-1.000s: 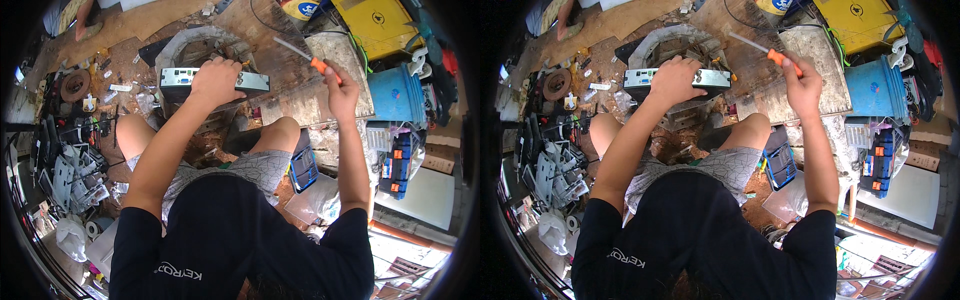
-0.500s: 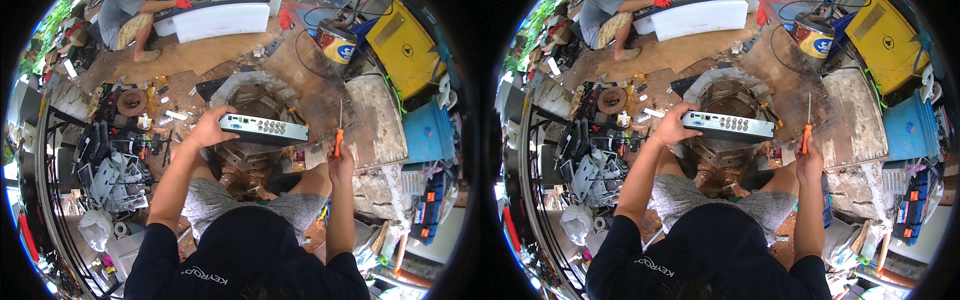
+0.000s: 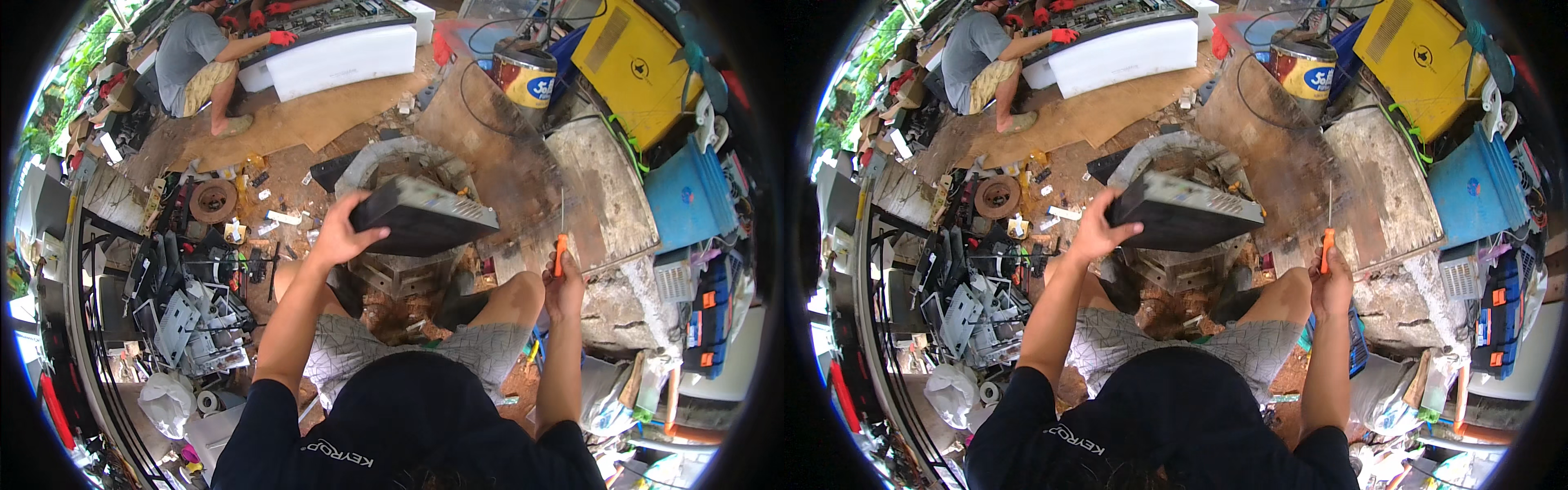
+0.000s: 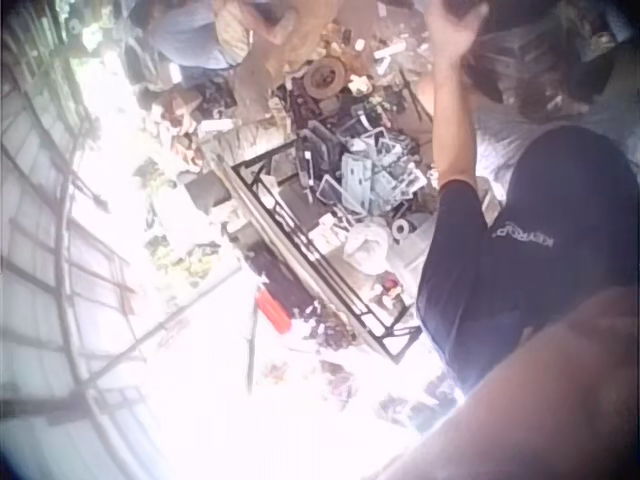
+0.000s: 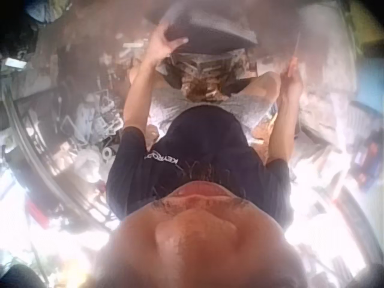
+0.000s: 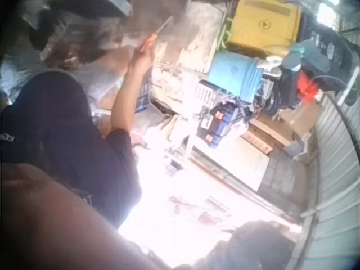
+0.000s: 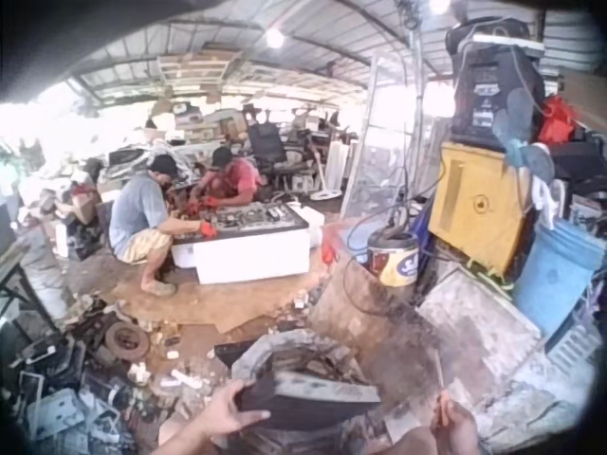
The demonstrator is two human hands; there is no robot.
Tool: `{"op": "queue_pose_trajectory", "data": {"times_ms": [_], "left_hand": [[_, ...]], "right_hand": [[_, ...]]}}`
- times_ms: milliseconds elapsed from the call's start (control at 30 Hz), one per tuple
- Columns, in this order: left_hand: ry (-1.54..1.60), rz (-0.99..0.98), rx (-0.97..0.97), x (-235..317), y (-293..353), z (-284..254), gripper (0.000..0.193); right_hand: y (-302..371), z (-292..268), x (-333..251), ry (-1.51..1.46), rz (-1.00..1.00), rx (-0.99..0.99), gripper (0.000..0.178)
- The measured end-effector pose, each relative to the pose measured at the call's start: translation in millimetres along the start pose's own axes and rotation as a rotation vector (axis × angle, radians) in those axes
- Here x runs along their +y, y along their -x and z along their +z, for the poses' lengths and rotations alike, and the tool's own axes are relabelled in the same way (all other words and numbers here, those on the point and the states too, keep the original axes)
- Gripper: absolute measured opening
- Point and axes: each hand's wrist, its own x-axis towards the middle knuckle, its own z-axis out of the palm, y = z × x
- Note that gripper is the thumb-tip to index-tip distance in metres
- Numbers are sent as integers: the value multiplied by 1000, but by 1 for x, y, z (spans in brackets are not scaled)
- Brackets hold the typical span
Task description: The person uses a screwdriver to remove screws and disassemble the metal casing of an electronic device, then removes internal components and circuit boards.
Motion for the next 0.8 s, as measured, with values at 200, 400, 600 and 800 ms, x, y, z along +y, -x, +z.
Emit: {"op": "queue_pose_trajectory", "data": {"times_ms": [200, 400, 600, 800], "left_hand": [[-633, 302, -281, 105, -53, 21, 56], [-767, 256, -356, 83, -47, 52, 55], [-620, 139, -288, 70, -39, 48, 78], [-831, 73, -118, 62, -20, -12, 93]], "right_hand": [[8, 2, -40, 346, -267, -158, 37], [29, 72, -128, 1093, -835, -492, 27], [37, 145, -133, 1339, -959, -835, 25], [37, 181, -106, 1402, -1016, -997, 21]]}}
